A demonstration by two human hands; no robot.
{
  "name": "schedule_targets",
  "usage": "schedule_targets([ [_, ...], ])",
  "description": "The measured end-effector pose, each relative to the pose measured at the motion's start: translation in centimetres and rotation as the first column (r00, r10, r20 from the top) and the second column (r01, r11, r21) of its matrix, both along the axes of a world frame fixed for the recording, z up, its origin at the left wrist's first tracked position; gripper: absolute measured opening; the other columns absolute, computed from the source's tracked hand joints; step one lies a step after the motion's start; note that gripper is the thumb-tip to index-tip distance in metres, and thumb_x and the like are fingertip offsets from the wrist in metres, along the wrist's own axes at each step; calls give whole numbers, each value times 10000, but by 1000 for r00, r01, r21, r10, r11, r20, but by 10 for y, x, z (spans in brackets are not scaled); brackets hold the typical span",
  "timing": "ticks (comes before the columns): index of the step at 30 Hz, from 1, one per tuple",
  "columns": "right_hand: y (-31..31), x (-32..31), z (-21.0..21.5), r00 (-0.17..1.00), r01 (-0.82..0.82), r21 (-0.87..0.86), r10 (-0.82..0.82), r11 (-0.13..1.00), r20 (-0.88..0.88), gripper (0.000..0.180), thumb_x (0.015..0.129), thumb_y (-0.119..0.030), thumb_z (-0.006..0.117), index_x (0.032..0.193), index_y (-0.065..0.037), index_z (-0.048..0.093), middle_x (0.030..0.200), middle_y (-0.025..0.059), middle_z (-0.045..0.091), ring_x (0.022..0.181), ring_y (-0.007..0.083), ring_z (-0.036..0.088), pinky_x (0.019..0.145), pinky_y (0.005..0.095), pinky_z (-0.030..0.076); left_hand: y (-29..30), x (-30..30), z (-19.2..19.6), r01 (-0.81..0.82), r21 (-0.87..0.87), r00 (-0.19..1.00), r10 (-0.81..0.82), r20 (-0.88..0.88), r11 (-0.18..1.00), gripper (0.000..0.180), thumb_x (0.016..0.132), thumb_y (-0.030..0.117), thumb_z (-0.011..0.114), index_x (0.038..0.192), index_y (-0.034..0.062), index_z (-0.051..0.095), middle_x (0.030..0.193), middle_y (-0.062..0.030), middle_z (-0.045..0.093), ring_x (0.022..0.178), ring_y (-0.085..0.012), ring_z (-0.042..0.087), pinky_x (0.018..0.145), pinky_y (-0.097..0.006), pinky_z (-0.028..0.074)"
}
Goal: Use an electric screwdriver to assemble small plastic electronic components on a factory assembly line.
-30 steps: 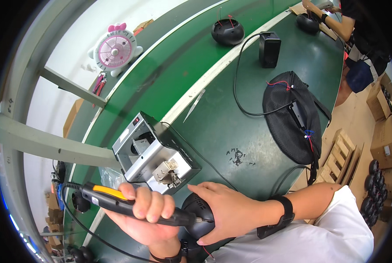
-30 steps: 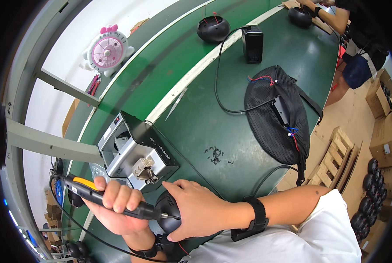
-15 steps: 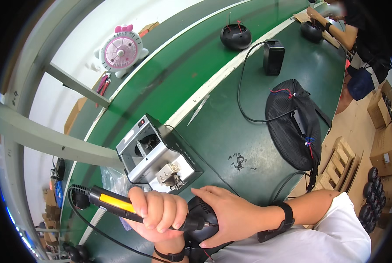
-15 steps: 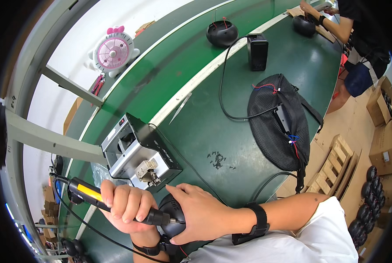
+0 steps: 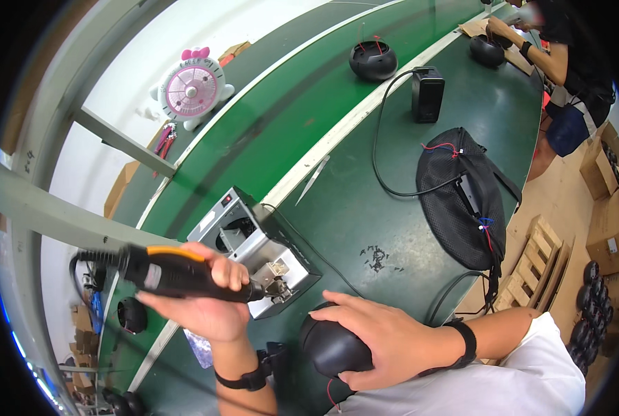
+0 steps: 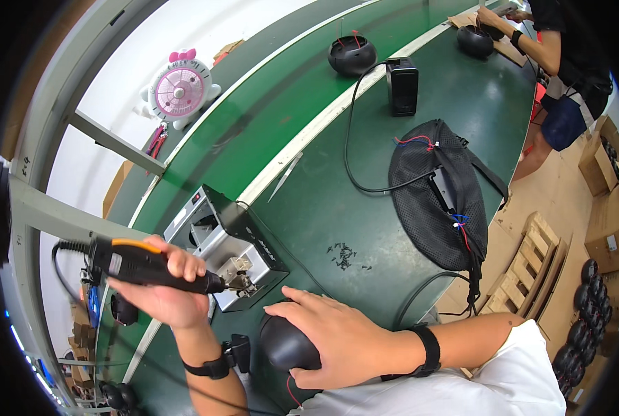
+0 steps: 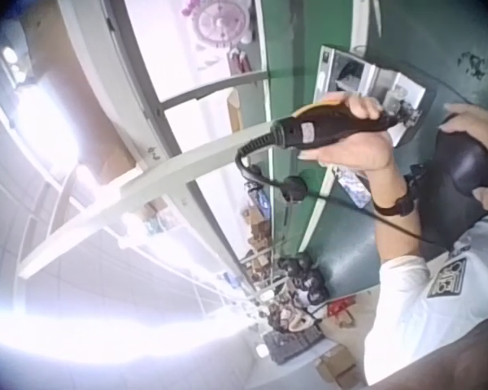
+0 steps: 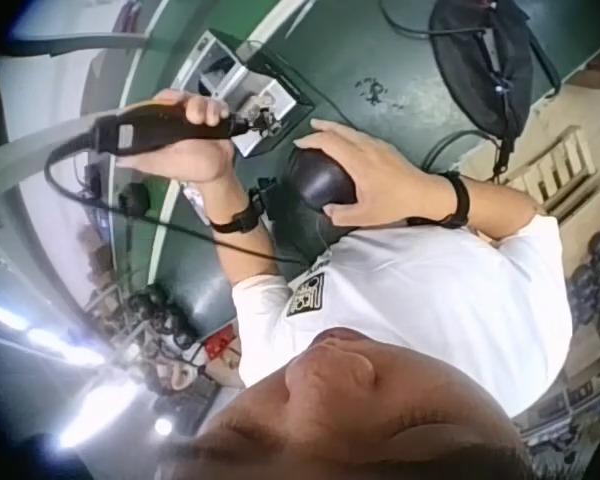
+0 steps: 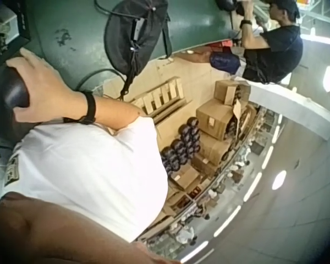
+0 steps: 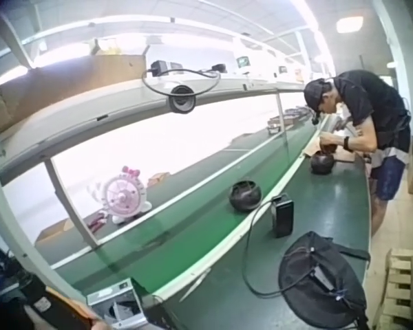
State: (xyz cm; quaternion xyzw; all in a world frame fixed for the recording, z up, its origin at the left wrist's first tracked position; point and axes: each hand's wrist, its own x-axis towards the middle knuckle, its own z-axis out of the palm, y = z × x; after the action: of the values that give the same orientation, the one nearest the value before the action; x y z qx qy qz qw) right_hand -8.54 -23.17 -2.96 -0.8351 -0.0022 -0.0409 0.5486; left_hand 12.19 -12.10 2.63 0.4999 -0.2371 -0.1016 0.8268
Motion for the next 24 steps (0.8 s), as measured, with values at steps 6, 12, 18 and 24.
schedule_targets([
  [6, 0, 2, -4, 994, 75, -7, -74, 997, 79, 923, 699, -396, 864, 1440, -73, 419, 1445, 308, 440, 1318, 479, 486, 1080, 499, 440, 28, -4, 11, 109, 28, 963, -99, -250, 994, 699, 965, 746, 341, 1017, 91, 579, 626, 40, 436, 500, -107, 409, 497, -287, 380],
  [12, -10, 14, -3, 997, 34, 53, -38, 998, 64, 963, 630, -374, 923, 1386, -32, 435, 1357, 202, 528, 1191, 399, 592, 993, 455, 509, 61, -9, 30, 407, -327, 846, -487, -217, 853, 513, 1081, 523, 313, 1211, 82, 540, 727, 31, 486, 563, -111, 458, 552, -333, 414],
  [18, -12, 18, 2, 998, 69, 36, -69, 997, -10, 1059, 566, -393, 972, 1388, -14, 423, 1309, 205, 556, 1182, 384, 597, 1001, 427, 493, 45, -28, 8, 400, -335, 805, -501, -317, 853, 554, 1066, 568, 308, 1175, 91, 566, 678, 27, 513, 532, -120, 468, 526, -342, 424],
  [24, -13, 19, 7, 995, 18, 51, -13, 999, -100, 1063, 588, -369, 950, 1408, -2, 383, 1368, 253, 496, 1223, 427, 561, 1020, 461, 488, 33, -47, -2, 360, -223, 812, -422, -402, 906, 608, 1033, 669, 288, 974, 102, 500, 601, 47, 420, 454, -111, 400, 466, -341, 394],
])
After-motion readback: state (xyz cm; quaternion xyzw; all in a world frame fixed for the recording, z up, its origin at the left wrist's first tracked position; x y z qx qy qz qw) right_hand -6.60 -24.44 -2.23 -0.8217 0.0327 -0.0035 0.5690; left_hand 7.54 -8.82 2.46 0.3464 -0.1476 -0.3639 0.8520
